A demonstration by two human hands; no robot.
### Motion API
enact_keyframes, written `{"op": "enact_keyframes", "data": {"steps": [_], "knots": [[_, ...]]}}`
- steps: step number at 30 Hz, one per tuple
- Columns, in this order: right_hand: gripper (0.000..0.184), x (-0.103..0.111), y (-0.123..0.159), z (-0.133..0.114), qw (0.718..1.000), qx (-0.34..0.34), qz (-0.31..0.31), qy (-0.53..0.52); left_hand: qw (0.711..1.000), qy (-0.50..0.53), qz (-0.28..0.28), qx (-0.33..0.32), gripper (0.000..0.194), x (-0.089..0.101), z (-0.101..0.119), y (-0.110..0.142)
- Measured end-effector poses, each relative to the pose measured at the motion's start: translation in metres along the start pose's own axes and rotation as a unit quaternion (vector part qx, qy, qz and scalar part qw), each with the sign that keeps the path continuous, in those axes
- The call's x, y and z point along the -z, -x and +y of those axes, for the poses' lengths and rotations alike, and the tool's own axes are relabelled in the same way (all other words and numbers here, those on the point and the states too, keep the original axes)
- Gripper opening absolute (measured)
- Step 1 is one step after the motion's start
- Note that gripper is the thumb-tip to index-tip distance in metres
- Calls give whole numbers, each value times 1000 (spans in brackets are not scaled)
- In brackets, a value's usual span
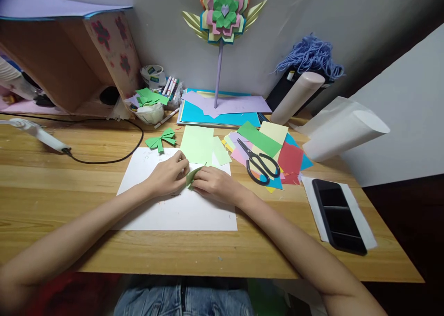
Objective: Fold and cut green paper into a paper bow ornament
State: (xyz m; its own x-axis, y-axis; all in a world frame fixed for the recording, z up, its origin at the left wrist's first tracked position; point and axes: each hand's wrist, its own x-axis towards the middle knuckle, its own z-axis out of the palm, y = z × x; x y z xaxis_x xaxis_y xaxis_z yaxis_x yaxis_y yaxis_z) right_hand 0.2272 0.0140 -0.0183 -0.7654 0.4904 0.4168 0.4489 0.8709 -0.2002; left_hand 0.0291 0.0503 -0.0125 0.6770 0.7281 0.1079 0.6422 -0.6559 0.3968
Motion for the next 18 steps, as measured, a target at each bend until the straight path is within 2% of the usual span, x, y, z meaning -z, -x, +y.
{"op": "enact_keyframes", "data": {"steps": [4,8,13,18], "knots": [[21,1,-3,1,998,45,-22,37,999,45,1,-3,10,1,-1,6],[23,-3,-2,-4,995,68,-28,66,995,98,-7,-17,13,4,-5,14],[23,-9,-3,-12,995,4,-4,95,986,166,-11,-25,10,8,-13,20],[24,-13,0,-14,995,-37,36,81,980,198,-2,-10,8,7,-17,19]]}}
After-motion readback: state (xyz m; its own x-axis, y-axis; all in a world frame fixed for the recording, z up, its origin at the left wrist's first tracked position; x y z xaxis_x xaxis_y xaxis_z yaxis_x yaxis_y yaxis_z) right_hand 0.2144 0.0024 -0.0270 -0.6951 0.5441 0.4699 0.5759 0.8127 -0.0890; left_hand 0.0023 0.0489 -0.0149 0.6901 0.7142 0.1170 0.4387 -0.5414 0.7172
